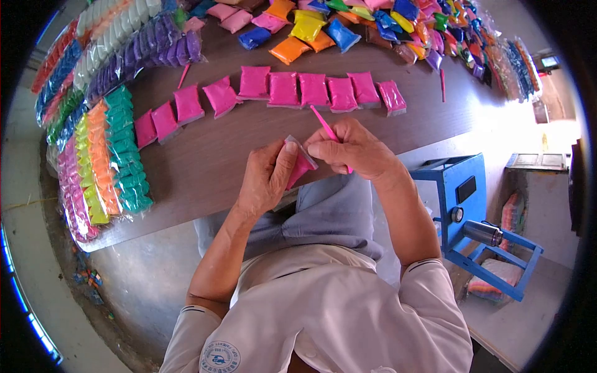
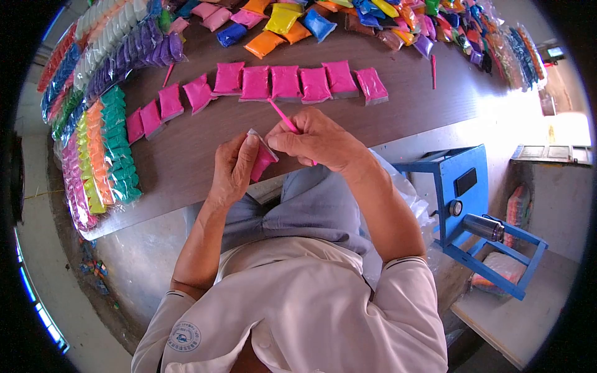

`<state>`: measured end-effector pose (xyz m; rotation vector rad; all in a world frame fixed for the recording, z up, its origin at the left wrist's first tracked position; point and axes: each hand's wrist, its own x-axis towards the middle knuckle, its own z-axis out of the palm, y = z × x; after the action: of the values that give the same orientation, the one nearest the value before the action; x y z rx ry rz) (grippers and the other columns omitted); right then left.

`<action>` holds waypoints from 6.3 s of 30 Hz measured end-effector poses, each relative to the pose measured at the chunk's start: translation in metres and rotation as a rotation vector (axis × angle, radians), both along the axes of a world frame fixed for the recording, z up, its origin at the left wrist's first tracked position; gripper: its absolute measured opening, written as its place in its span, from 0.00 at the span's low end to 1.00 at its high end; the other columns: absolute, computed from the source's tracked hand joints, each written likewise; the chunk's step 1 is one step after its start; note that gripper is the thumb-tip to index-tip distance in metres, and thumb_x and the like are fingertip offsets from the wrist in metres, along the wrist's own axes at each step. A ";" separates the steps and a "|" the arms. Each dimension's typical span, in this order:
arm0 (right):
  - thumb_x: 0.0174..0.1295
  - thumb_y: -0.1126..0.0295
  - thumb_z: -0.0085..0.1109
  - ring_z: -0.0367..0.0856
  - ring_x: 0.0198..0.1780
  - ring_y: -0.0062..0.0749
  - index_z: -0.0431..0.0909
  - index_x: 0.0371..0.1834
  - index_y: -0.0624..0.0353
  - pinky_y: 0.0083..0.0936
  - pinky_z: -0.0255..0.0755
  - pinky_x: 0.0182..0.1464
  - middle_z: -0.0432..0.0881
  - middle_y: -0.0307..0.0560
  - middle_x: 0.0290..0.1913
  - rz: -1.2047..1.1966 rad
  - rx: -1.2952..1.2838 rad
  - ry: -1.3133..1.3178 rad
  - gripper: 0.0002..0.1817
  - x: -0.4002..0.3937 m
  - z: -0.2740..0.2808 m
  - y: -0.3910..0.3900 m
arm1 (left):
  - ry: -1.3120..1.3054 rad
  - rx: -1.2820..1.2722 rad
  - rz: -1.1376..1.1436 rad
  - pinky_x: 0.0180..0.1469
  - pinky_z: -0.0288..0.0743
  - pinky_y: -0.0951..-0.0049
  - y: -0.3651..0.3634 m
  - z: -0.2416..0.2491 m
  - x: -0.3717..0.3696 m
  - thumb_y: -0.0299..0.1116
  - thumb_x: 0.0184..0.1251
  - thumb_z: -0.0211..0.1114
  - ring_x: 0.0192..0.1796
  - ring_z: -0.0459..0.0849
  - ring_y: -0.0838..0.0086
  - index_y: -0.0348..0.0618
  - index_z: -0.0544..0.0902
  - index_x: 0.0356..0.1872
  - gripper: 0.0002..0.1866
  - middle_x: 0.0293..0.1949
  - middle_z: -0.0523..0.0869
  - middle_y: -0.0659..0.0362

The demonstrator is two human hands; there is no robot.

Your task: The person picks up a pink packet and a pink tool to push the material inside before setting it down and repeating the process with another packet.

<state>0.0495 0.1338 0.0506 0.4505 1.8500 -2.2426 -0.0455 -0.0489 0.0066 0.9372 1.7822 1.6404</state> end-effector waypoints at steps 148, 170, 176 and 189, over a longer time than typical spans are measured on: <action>0.76 0.45 0.44 0.65 0.21 0.15 0.78 0.32 0.62 0.18 0.65 0.24 0.67 0.31 0.17 -0.321 0.157 0.220 0.29 -0.003 -0.001 -0.014 | -0.105 0.012 -0.016 0.26 0.62 0.76 -0.001 -0.011 -0.001 0.39 0.79 0.56 0.26 0.66 0.84 0.38 0.78 0.31 0.17 0.21 0.72 0.66; 0.73 0.57 0.56 0.76 0.29 0.18 0.81 0.40 0.62 0.17 0.71 0.32 0.81 0.37 0.29 -0.016 0.405 0.262 0.17 0.013 -0.013 0.015 | 0.072 -0.136 0.031 0.29 0.67 0.69 0.009 0.006 0.007 0.37 0.78 0.55 0.24 0.69 0.76 0.37 0.82 0.35 0.15 0.19 0.73 0.57; 0.72 0.56 0.57 0.78 0.31 0.17 0.81 0.37 0.63 0.16 0.70 0.33 0.82 0.38 0.29 0.151 0.244 0.157 0.19 0.001 -0.013 0.029 | 0.148 -0.104 0.028 0.29 0.66 0.69 0.009 0.003 0.005 0.37 0.77 0.55 0.25 0.68 0.75 0.36 0.80 0.33 0.15 0.19 0.72 0.57; 0.70 0.53 0.60 0.81 0.26 0.17 0.81 0.38 0.61 0.12 0.69 0.28 0.83 0.38 0.25 0.219 0.024 0.110 0.19 0.002 -0.024 0.030 | 0.084 -0.075 0.017 0.28 0.63 0.68 0.006 -0.001 0.003 0.37 0.77 0.56 0.26 0.62 0.75 0.36 0.74 0.29 0.17 0.19 0.67 0.56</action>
<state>0.0514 0.1636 0.0269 0.1223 1.8781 -2.1394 -0.0427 -0.0425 0.0057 0.9722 1.8991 1.5534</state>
